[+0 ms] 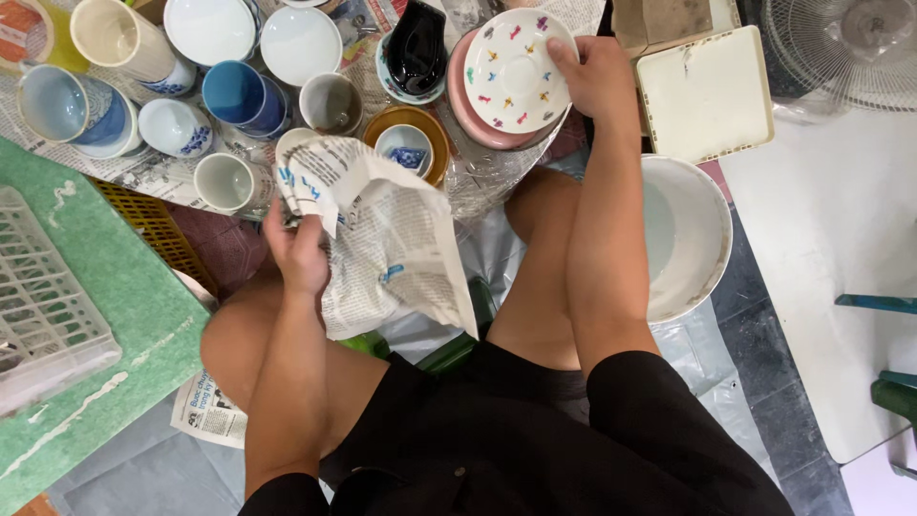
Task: The person sits cross-legged and wraps various ceramic items, including cups and bowls, with newspaper. They fold the paper around each item and secure it with clear tape, placing the wrapped items on a nearby table.
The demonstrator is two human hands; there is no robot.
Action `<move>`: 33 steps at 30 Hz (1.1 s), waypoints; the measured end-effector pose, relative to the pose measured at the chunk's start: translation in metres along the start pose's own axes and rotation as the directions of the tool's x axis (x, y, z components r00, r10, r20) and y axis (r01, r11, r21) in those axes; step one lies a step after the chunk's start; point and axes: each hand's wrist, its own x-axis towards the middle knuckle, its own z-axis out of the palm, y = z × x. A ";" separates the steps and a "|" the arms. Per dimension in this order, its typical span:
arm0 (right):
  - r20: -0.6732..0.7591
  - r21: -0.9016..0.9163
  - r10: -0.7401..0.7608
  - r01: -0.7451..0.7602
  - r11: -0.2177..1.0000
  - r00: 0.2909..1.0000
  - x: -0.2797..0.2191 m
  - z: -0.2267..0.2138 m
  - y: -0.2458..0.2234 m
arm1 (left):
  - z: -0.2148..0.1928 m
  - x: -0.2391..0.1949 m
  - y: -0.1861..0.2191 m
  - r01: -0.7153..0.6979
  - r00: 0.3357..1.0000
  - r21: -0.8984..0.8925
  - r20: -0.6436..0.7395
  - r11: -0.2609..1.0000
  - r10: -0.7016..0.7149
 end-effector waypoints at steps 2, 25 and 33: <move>-0.011 -0.036 -0.007 0.006 0.999 1.000 0.002 0.002 0.002 | 0.005 -0.003 0.005 -0.021 0.998 0.060 0.065 0.998 0.017; -0.054 -0.236 0.029 -0.041 0.971 0.998 0.001 0.018 0.009 | 0.045 -0.002 0.033 -0.030 0.992 0.187 0.123 0.982 0.007; 0.083 -0.278 0.066 -0.041 0.960 0.994 -0.011 0.007 -0.010 | 0.054 0.002 0.040 -0.034 0.992 0.190 0.129 0.981 0.009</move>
